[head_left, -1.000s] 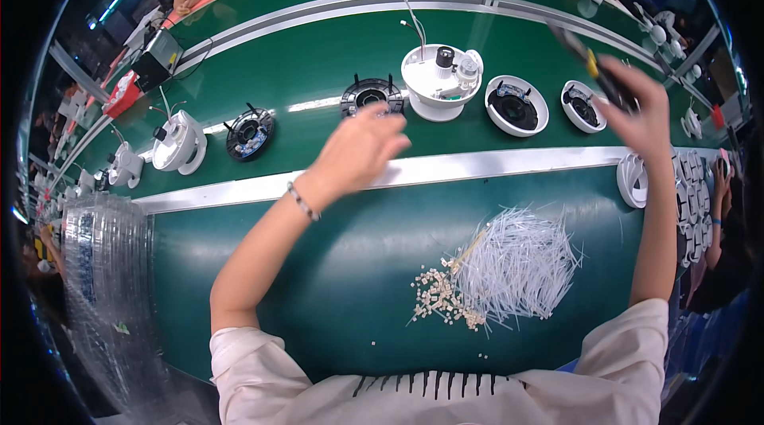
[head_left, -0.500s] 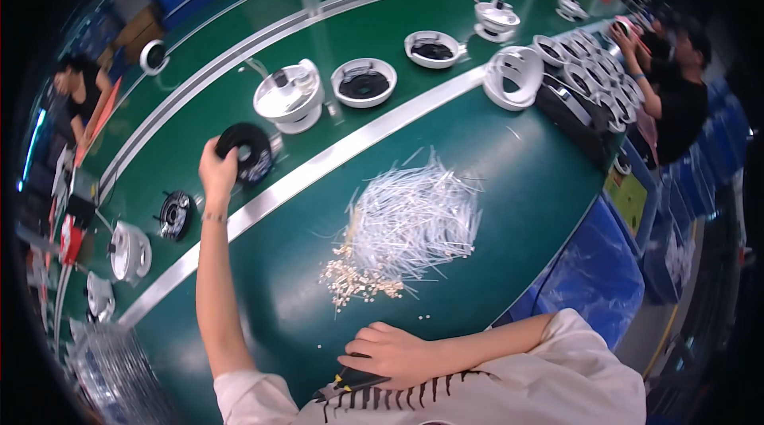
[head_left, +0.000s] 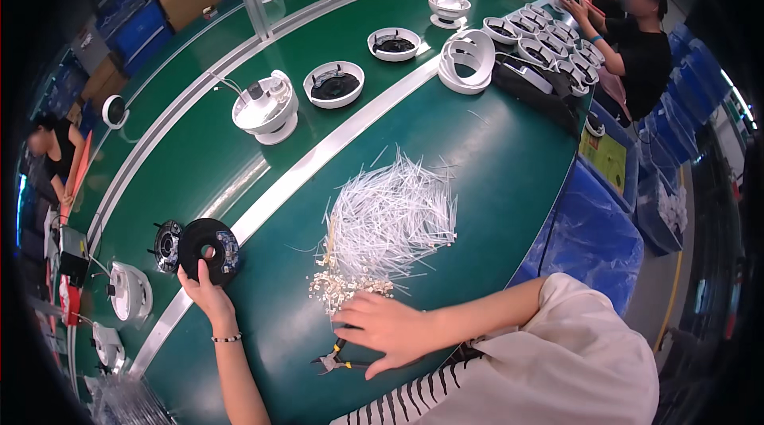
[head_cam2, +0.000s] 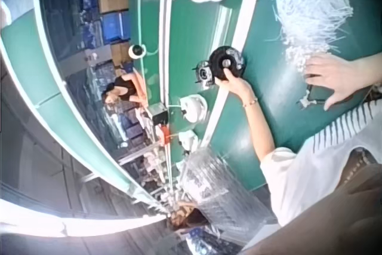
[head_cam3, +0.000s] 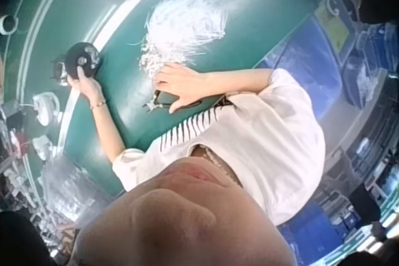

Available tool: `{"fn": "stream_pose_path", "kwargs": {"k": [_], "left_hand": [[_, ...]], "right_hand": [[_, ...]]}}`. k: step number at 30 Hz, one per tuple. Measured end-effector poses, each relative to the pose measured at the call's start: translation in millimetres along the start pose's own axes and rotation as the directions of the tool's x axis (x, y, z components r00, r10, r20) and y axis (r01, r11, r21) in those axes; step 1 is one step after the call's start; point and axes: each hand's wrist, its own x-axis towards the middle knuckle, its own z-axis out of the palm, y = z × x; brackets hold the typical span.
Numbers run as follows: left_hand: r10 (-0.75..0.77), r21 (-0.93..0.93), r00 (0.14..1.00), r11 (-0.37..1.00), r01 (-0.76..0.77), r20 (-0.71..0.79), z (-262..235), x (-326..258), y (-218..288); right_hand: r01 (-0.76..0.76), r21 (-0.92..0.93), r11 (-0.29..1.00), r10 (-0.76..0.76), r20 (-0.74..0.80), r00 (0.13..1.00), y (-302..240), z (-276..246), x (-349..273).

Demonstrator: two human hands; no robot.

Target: Assemble printed circuit boards and wiring into circular plastic housings on a factory assembly line.

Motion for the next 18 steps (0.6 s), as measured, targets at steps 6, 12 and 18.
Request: {"fn": "stream_pose_path", "kwargs": {"k": [6,12,18], "left_hand": [[-0.103,-0.214,0.994,0.973,0.09,-0.048,-11,-1,12],[-0.113,-0.172,0.99,0.98,0.097,-0.081,8,7,-3],[-0.004,-0.081,0.998,0.997,0.0,-0.06,0,8,-16]], "right_hand": [[-0.267,-0.49,0.829,-0.116,-0.62,0.776,97,-183,29],[-0.881,-0.344,0.325,0.364,-0.814,0.453,322,-320,-82],[-0.853,-0.454,0.257,0.166,-0.849,0.502,372,-372,-144]]}}
